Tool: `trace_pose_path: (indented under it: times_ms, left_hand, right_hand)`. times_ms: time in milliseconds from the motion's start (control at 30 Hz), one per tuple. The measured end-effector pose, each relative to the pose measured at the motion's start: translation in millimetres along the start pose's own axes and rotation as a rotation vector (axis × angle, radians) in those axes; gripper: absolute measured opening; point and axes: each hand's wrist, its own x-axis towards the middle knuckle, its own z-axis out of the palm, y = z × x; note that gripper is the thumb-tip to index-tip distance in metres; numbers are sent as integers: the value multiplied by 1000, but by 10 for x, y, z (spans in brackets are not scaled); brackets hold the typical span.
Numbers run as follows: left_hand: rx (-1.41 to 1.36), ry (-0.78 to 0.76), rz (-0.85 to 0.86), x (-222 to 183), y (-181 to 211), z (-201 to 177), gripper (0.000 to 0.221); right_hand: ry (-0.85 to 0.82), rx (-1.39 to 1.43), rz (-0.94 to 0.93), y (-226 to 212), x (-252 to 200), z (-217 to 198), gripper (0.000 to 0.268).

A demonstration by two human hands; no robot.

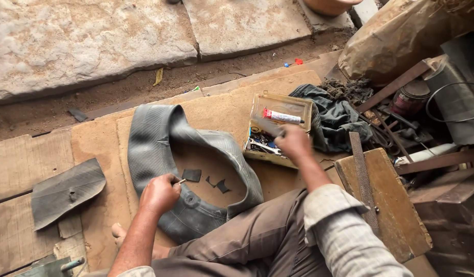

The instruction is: The person is repairing a motorcycle inner tube by cutting a rubber patch from a larger sheet and applying it to the tube.

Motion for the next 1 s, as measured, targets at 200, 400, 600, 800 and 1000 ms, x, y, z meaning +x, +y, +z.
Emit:
trace_pose_path:
  times_ms: [200, 400, 600, 800, 1000]
  left_hand:
    - [0, 1, 13, -30, 18, -43, 28]
    - [-16, 12, 47, -104, 79, -17, 29]
    - [-38, 26, 58, -235, 133, -59, 31]
    - [-30, 64, 86, -155, 22, 21, 32]
    - [-27, 69, 88, -31, -31, 103, 33]
  right_hand:
    - [488, 224, 69, 684, -656, -836, 43]
    - [558, -32, 211, 2360, -1278, -901, 42]
    - [344, -263, 383, 2652, -1376, -976, 43]
    - [286, -186, 166, 1644, -1071, -1195, 36]
    - [-34, -31, 35, 358, -276, -1024, 36]
